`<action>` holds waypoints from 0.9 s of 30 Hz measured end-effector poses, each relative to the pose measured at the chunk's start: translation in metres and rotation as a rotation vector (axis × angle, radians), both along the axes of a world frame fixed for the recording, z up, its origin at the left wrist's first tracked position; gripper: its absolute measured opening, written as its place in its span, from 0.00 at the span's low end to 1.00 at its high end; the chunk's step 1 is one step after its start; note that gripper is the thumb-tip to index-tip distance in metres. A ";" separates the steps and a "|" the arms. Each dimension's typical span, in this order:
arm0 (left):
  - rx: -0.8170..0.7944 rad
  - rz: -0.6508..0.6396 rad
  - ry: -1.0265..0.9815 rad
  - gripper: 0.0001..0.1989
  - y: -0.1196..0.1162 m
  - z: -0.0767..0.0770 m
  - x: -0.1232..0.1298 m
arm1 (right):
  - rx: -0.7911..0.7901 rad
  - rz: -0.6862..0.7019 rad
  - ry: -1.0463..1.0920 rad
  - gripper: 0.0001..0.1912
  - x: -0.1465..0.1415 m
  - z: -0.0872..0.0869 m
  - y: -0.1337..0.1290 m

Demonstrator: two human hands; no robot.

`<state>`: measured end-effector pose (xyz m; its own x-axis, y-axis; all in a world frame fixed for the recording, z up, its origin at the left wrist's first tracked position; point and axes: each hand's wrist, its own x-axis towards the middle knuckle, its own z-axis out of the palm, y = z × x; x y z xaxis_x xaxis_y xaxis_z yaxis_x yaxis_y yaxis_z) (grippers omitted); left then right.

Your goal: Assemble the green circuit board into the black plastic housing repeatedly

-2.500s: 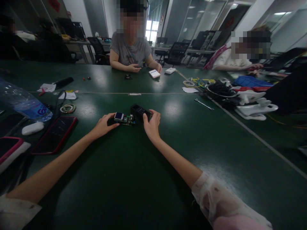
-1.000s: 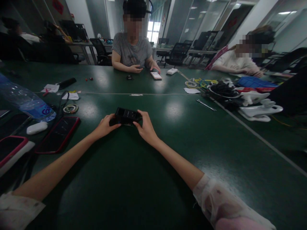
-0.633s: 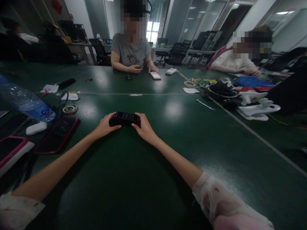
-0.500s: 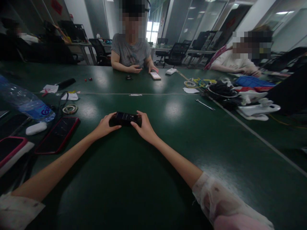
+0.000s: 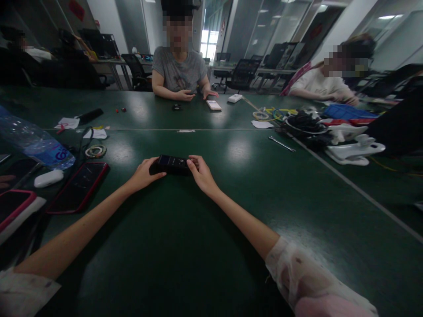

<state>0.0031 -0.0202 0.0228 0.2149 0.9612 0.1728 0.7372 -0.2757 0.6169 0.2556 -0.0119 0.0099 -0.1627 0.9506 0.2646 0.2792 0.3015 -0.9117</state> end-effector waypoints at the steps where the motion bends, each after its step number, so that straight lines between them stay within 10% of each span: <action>1: -0.002 0.004 -0.001 0.33 0.000 0.000 0.000 | 0.001 0.007 -0.015 0.24 0.000 0.001 -0.001; 27: 0.004 -0.006 -0.039 0.32 -0.001 0.003 0.001 | 0.143 0.054 -0.110 0.25 -0.002 0.006 -0.006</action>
